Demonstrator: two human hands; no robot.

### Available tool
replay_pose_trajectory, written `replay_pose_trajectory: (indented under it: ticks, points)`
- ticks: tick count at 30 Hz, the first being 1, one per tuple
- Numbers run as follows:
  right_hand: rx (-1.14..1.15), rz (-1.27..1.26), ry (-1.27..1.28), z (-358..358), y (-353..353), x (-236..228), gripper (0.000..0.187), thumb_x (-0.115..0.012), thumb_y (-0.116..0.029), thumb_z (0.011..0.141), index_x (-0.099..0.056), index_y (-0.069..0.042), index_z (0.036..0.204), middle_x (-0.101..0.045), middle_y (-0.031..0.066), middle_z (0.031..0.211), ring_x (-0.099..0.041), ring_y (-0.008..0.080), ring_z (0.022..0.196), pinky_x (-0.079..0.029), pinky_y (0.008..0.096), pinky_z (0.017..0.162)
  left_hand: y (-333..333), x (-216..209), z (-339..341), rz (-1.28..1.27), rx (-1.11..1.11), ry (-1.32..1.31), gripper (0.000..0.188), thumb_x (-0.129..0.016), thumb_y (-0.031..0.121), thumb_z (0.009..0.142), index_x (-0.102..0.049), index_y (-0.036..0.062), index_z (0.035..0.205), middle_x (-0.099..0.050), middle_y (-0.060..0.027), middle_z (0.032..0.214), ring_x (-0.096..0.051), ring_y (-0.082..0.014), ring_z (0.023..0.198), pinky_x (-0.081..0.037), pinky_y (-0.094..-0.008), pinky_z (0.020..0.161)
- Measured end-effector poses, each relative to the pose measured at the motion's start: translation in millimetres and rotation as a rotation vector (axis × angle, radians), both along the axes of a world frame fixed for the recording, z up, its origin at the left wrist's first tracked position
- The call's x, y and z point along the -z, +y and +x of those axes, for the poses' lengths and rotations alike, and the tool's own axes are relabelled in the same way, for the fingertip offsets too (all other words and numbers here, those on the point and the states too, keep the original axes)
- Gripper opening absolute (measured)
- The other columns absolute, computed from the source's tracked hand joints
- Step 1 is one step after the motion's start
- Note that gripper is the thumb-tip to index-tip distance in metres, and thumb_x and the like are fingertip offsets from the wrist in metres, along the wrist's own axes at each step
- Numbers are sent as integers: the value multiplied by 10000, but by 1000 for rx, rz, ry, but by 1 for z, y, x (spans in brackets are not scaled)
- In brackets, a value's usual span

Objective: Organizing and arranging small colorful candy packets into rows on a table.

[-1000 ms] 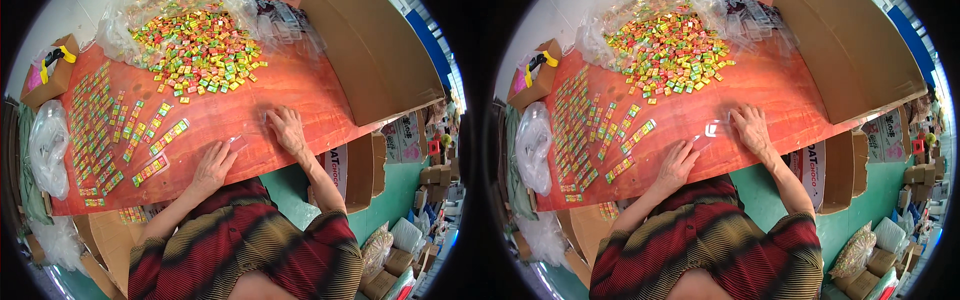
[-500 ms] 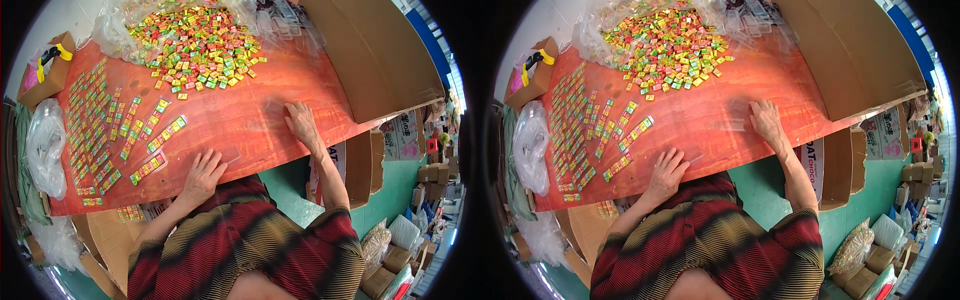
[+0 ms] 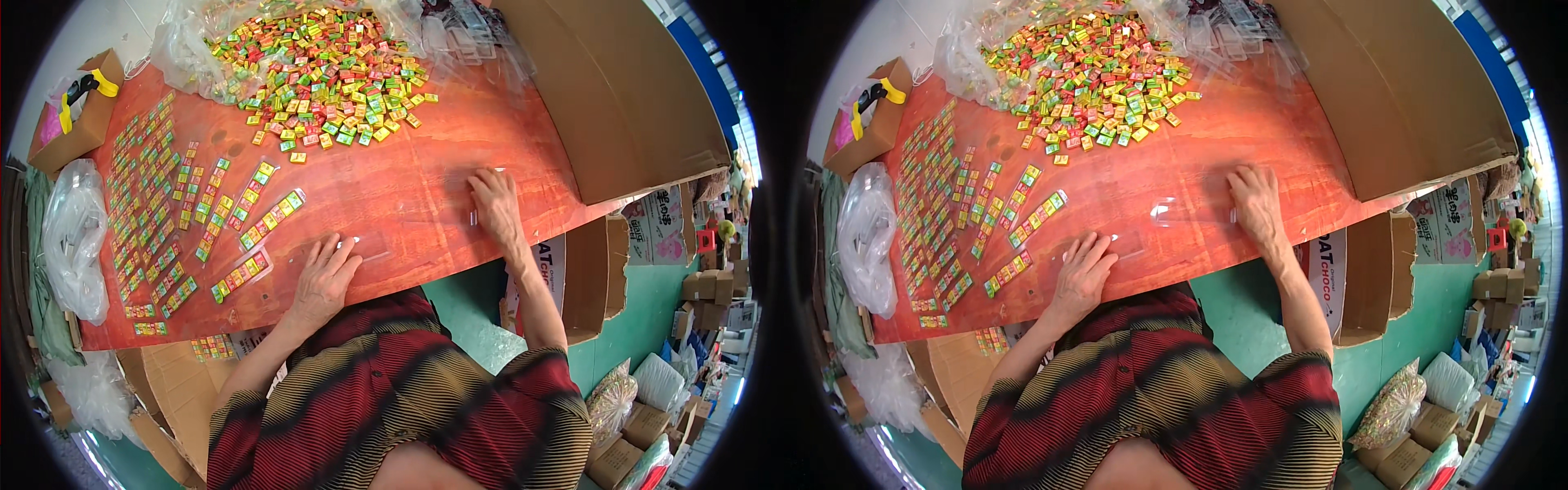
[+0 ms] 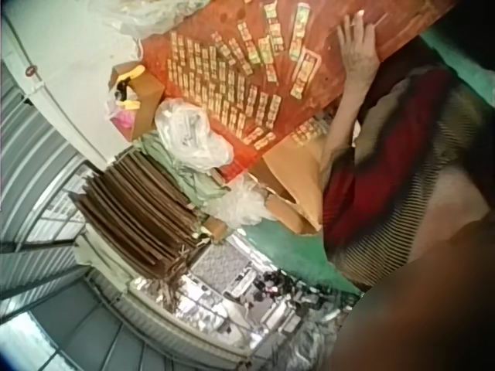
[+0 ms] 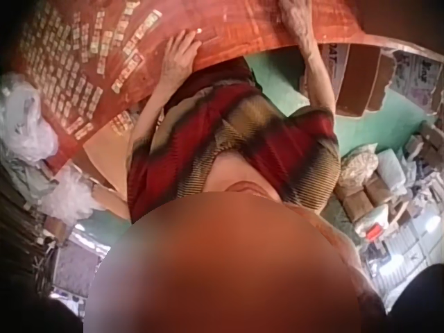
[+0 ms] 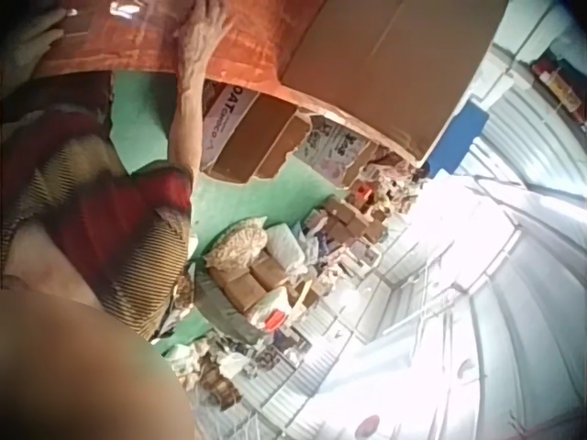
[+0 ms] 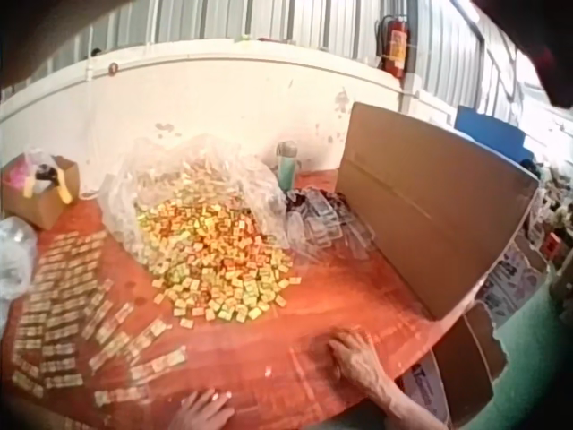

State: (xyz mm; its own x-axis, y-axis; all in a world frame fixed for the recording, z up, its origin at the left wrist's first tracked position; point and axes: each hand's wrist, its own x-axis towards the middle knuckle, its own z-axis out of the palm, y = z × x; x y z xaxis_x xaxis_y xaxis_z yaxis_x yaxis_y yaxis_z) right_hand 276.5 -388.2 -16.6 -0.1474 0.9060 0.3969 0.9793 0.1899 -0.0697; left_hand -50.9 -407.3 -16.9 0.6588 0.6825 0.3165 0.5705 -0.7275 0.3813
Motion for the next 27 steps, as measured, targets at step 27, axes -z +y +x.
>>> replay_pose_trajectory:
  ticks: [27]
  points:
    - [-197, -165, 343, -91, 54, -37, 336, -532, -4, 742, -575, -27, 1074, -519, 196, 1152, -488, 348, 1061, -394, 391, 891, 4, -7, -6, -15, -158, -147, 249, -588, 103, 761, -580, 29, 998, -504, -175, 1107, -479, -349, 1047, -384, -466, 868]
